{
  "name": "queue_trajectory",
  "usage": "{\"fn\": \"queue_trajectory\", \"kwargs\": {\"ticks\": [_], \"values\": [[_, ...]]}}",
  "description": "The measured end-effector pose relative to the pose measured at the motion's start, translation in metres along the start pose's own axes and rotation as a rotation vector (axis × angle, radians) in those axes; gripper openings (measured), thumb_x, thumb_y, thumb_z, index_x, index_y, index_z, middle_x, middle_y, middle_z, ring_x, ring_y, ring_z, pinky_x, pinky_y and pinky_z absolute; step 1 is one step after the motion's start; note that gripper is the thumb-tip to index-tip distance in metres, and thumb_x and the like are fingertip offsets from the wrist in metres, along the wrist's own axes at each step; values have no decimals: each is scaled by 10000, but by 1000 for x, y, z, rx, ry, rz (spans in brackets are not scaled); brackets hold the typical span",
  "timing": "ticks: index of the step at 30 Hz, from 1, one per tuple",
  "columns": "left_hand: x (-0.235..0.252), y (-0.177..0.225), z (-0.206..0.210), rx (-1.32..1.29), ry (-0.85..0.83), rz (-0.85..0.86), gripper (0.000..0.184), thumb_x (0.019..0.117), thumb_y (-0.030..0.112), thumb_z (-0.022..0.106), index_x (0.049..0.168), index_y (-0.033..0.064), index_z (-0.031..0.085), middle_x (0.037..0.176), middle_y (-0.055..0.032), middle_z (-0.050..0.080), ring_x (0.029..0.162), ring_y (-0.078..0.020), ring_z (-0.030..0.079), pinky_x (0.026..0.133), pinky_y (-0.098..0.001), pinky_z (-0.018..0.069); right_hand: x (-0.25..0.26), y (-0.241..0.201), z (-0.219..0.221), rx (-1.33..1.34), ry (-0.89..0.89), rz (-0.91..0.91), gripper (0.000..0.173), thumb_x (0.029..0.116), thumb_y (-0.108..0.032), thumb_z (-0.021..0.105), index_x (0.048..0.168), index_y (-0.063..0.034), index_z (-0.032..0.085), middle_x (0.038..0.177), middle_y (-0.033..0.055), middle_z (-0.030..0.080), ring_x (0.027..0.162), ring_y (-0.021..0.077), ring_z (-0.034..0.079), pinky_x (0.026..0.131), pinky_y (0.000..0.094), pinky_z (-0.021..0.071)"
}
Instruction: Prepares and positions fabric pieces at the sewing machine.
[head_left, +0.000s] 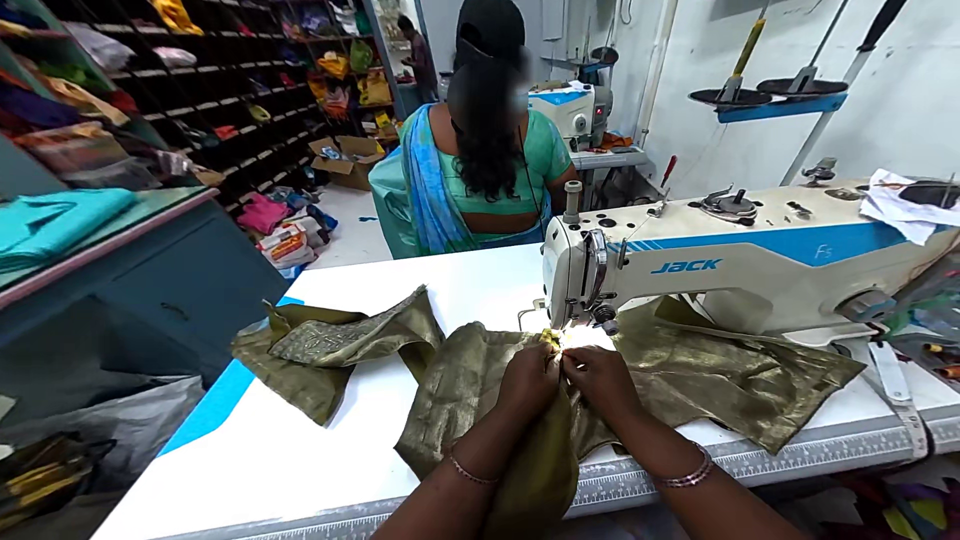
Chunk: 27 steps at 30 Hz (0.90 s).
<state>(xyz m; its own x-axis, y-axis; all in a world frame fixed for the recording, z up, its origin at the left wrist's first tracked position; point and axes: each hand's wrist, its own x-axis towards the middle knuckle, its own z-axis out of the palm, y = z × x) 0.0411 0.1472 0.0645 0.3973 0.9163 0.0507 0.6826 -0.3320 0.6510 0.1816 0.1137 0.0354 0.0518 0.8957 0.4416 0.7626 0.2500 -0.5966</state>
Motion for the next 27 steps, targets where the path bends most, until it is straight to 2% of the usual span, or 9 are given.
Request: {"fn": "queue_trajectory", "kwargs": {"ticks": [7,9,12,15,20,23,27], "values": [[-7,4,1,40,35,65,220,1032,134,583,1094,-40,703,1031,-232,704,1008,-395,684,902,-572,528,0,2,5,-113,35,-60,125,938,-41,672,846,21,731,782,165,677,759,323,693,691,490,565],[-8,4,1,4,44,71,211,1023,120,591,1089,-43,707,1032,-239,703,1001,-398,684,892,-577,528,1,4,5,-108,31,-44,137,933,-38,674,811,14,705,750,162,656,735,322,678,672,490,547],[-9,2,0,-96,58,36,205,1026,113,590,1087,-46,704,981,-241,697,915,-386,684,815,-568,534,7,1,-1,-23,-42,72,93,936,-43,696,890,25,741,804,181,695,765,322,681,720,511,538],[-7,-1,-2,-167,48,-45,223,1033,133,578,1104,-48,689,954,-254,675,875,-396,660,774,-572,519,14,0,-9,56,-149,179,147,974,-72,669,1023,26,767,921,182,736,848,284,693,823,469,536],[-4,-4,-2,-206,30,-81,248,1047,170,557,1101,-34,689,942,-243,670,863,-385,654,758,-568,511,13,0,-8,124,-154,213,130,939,-88,727,1018,5,771,919,134,745,813,200,690,794,390,551],[-4,-3,-2,-198,21,-53,241,1047,154,555,1106,-40,686,968,-240,677,887,-379,661,781,-565,517,9,1,-5,99,-104,166,109,935,-65,720,991,13,772,877,153,736,775,246,688,751,445,549],[-4,-3,-3,-176,-4,-18,207,1041,97,547,1115,-49,675,1015,-247,679,936,-384,668,821,-564,522,13,1,-6,93,-133,202,141,955,-67,697,1033,24,772,911,165,739,809,243,683,797,433,537]]}}
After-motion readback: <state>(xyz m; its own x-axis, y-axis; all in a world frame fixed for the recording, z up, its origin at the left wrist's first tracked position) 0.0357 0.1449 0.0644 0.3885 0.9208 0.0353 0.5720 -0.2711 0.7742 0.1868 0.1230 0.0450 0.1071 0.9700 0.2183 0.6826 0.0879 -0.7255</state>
